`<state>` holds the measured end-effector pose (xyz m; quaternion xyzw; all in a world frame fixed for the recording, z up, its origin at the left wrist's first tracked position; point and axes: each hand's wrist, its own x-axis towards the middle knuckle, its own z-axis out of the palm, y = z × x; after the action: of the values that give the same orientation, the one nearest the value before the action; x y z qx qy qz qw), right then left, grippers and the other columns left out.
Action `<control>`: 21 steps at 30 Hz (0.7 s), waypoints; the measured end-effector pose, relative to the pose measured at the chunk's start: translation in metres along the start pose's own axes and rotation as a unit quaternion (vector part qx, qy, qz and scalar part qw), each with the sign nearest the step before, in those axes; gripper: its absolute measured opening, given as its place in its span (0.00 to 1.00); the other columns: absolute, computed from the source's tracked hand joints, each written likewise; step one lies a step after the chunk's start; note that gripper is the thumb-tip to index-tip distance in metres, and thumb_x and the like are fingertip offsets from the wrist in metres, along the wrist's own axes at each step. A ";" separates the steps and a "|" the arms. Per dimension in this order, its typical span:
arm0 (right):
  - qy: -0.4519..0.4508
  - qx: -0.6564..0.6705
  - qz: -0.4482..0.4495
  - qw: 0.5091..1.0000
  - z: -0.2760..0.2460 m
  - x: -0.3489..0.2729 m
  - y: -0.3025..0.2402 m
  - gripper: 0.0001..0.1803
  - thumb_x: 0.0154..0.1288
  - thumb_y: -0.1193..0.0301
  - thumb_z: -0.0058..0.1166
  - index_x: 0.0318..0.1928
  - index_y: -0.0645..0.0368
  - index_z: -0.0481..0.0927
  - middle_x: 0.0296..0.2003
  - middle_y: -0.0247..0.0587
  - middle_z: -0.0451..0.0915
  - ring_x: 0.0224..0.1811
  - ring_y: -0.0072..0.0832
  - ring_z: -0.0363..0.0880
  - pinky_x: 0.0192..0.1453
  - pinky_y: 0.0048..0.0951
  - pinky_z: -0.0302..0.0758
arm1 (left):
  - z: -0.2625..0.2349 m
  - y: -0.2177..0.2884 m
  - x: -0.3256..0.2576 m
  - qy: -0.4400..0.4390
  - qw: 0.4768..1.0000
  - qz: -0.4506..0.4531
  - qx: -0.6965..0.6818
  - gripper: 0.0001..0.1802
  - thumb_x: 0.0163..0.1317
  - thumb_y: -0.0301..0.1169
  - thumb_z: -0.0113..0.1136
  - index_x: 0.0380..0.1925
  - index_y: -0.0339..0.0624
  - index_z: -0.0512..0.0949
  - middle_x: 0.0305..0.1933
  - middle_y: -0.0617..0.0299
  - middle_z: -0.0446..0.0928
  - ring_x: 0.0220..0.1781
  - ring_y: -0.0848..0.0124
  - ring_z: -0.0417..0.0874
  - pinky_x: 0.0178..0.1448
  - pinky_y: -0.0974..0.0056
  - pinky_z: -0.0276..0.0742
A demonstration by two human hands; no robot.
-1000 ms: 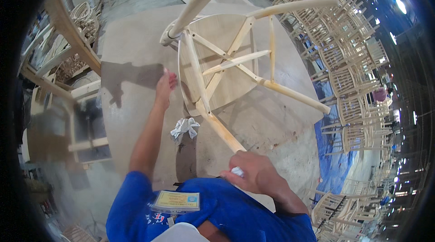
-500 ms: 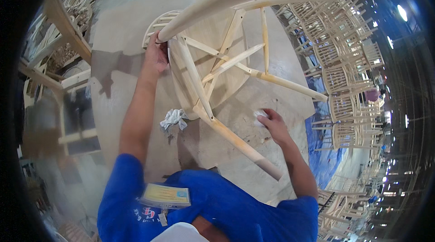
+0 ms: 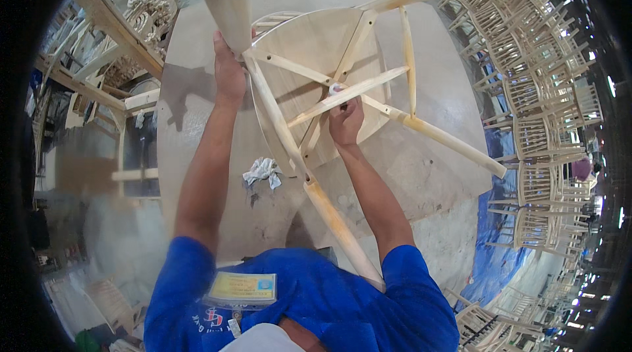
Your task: The person wipes the legs and frame of a wooden chair with a white cloth, then attaches a black strap to the chair back and continues wiping the seat and legs. The chair is handled one at a time in a workshop setting.
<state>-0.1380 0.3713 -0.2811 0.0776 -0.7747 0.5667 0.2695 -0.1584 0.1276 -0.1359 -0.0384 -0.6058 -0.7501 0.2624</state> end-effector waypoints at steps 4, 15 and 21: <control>-0.109 -0.119 0.030 0.986 -0.024 -0.015 -0.002 0.16 0.72 0.64 0.63 0.46 0.67 0.81 0.37 0.39 0.83 0.38 0.25 0.79 0.45 0.26 0.76 | -0.002 -0.011 -0.007 0.035 0.999 -0.030 0.023 0.35 0.82 0.54 0.26 0.52 0.35 0.75 0.50 0.56 0.78 0.55 0.67 0.74 0.66 0.60 0.67; 0.009 0.163 0.096 0.982 -0.005 -0.004 -0.013 0.10 0.69 0.74 0.62 0.48 0.63 0.81 0.40 0.39 0.81 0.36 0.23 0.78 0.43 0.26 0.76 | -0.001 -0.025 0.006 0.019 1.000 0.000 -0.001 0.33 0.82 0.52 0.28 0.52 0.35 0.76 0.48 0.57 0.81 0.52 0.67 0.78 0.63 0.62 0.70; 0.111 -0.098 0.090 0.985 -0.055 -0.005 0.033 0.10 0.69 0.71 0.62 0.45 0.65 0.81 0.31 0.40 0.83 0.32 0.26 0.79 0.40 0.29 0.76 | -0.018 -0.049 0.019 -0.042 0.989 0.018 0.143 0.34 0.78 0.58 0.35 0.37 0.41 0.79 0.42 0.62 0.78 0.45 0.68 0.77 0.55 0.59 0.73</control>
<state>-0.1298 0.4321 -0.2995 -0.0829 -0.7957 0.5150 0.3078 -0.1916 0.1102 -0.1772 -0.0431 -0.7163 -0.6490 0.2527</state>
